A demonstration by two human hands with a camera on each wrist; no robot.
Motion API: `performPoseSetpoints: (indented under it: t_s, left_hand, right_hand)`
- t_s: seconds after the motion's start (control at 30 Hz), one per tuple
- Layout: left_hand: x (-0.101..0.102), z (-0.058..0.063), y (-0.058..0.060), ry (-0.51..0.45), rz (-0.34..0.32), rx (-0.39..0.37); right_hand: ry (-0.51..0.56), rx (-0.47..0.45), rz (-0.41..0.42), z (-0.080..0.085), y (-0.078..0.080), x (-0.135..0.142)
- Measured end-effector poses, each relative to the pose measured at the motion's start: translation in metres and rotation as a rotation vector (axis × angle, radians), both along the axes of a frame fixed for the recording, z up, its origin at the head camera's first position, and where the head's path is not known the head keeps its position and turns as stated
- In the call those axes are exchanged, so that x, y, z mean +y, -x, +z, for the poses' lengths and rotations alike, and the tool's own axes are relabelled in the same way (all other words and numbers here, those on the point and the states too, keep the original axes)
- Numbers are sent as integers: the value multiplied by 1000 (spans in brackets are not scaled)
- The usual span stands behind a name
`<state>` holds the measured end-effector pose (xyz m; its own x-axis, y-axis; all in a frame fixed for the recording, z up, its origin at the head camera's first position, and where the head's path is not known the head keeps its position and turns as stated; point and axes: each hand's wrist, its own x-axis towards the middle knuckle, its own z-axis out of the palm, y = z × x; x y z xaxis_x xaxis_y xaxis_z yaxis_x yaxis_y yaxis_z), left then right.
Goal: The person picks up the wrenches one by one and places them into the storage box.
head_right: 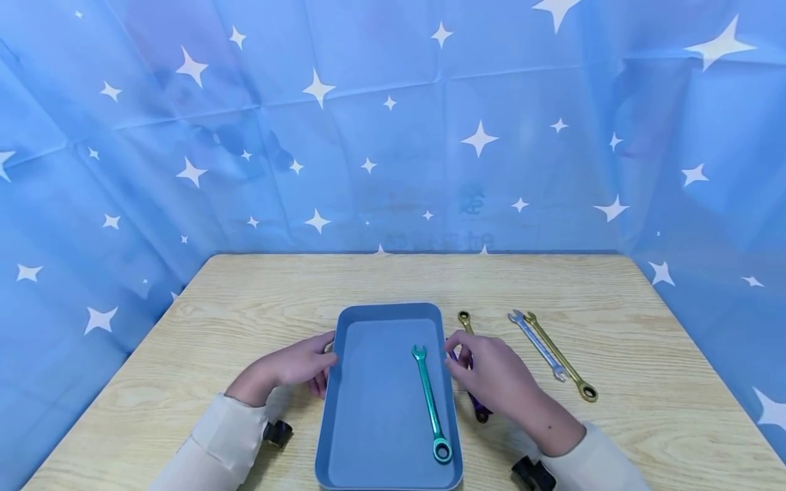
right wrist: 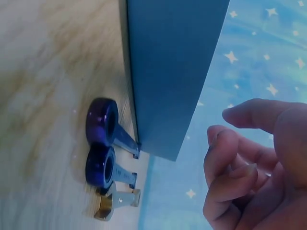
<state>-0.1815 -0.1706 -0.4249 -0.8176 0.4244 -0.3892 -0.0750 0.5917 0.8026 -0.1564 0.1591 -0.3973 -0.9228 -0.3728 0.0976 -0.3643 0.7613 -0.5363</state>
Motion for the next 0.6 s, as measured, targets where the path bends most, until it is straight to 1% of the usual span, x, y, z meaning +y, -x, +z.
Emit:
performPoseSetpoints:
  t_s: [0.23,0.33,0.43,0.6]
  left_hand:
    - [0,-2,-1,1,5,1]
    - [0,-2,-1,-2,1,2]
    - [-1,-2,-1,1,-6,8]
    - [-1,-1,0,0,-22,15]
  right_hand:
    - [-50,44,-40,-3,6,5]
    - [-75,45,-46,-5,8,8]
    - [-84,29,-49,-6,10,10]
    - [-97,-24,-47,-8,13,12]
